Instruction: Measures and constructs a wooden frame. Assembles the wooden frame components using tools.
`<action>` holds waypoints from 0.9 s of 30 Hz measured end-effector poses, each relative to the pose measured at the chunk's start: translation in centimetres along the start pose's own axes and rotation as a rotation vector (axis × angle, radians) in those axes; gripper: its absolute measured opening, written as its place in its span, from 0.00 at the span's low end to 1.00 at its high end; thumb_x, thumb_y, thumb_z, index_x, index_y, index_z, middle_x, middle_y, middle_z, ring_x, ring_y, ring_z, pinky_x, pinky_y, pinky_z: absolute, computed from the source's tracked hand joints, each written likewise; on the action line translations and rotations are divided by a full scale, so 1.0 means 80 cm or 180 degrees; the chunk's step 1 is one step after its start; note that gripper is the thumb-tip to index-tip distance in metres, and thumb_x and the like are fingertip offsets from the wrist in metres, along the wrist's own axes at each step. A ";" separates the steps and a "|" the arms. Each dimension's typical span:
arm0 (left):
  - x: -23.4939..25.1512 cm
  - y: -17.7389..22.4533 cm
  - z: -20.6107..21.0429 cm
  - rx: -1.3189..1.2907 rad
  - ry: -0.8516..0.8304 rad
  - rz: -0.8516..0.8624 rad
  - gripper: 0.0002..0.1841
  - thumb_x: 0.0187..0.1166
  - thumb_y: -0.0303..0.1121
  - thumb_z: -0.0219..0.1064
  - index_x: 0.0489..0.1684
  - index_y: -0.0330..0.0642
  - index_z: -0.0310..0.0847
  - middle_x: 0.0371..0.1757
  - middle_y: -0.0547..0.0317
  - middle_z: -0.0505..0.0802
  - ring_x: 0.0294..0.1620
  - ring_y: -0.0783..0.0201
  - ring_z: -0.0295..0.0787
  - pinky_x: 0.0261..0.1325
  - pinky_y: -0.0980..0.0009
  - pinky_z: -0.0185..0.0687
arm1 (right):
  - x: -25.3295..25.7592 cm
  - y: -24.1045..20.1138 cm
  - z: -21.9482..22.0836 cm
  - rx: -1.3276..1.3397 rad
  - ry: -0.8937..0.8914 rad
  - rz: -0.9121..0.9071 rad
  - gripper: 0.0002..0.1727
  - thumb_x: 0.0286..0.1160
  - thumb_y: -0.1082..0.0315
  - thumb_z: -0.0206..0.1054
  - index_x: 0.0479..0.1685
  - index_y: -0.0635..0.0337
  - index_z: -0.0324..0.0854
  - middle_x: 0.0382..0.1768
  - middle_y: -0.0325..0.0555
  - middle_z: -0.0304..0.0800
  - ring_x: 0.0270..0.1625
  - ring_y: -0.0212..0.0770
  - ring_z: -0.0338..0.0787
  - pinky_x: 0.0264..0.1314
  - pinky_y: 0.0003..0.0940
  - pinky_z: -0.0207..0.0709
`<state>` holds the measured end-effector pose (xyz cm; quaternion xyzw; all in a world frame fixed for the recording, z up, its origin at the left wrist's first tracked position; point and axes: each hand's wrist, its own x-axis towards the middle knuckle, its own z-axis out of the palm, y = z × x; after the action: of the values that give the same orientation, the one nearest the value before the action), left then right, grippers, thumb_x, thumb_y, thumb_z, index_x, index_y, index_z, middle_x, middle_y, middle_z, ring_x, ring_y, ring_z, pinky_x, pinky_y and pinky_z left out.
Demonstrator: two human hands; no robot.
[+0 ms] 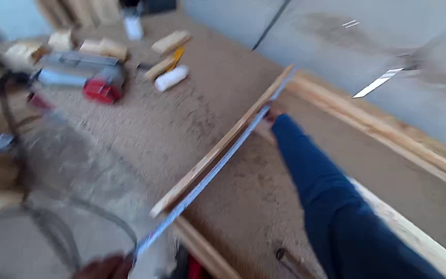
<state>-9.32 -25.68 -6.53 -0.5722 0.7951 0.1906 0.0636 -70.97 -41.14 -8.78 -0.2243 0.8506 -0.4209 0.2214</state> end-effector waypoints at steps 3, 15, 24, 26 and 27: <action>-0.049 -0.037 0.005 0.0017 0.0389 0.0091 0.17 0.81 0.54 0.56 0.45 0.66 0.94 0.31 0.64 0.94 0.28 0.55 0.93 0.25 0.45 0.86 | 0.007 0.024 0.007 -0.0092 -0.0014 -0.0199 0.24 0.84 0.48 0.56 0.66 0.55 0.80 0.47 0.42 0.86 0.38 0.34 0.84 0.44 0.37 0.82; 0.004 -0.036 -0.030 -0.0374 -0.1288 -0.0439 0.14 0.86 0.55 0.58 0.39 0.73 0.93 0.29 0.73 0.92 0.32 0.64 0.89 0.35 0.47 0.82 | 0.000 0.029 0.023 0.0599 0.0283 -0.0320 0.14 0.86 0.49 0.55 0.56 0.46 0.73 0.25 0.28 0.82 0.20 0.27 0.82 0.26 0.26 0.81; 0.013 -0.036 -0.034 -0.0352 -0.1637 -0.0421 0.16 0.87 0.55 0.57 0.34 0.73 0.92 0.24 0.75 0.90 0.28 0.68 0.86 0.33 0.52 0.79 | -0.007 0.028 0.021 0.0631 0.0201 -0.0389 0.11 0.87 0.52 0.56 0.51 0.46 0.74 0.23 0.27 0.81 0.19 0.25 0.82 0.25 0.21 0.80; 0.014 -0.036 -0.035 -0.0301 -0.1667 -0.0422 0.16 0.87 0.56 0.57 0.33 0.74 0.91 0.25 0.76 0.89 0.28 0.69 0.85 0.33 0.52 0.79 | -0.005 0.029 0.020 0.0641 0.0204 -0.0382 0.11 0.87 0.51 0.56 0.48 0.46 0.75 0.23 0.27 0.82 0.19 0.25 0.83 0.26 0.22 0.80; 0.014 -0.035 -0.036 -0.0294 -0.1681 -0.0423 0.16 0.87 0.56 0.57 0.33 0.74 0.91 0.25 0.76 0.90 0.29 0.69 0.86 0.33 0.52 0.79 | -0.004 0.029 0.020 0.0634 0.0215 -0.0372 0.11 0.87 0.50 0.56 0.48 0.46 0.76 0.23 0.26 0.82 0.19 0.25 0.83 0.26 0.22 0.81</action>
<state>-6.70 -28.49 -4.88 -0.5560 0.7022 0.3646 0.2548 -70.22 -40.67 -11.53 -0.2362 0.7970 -0.5228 0.1890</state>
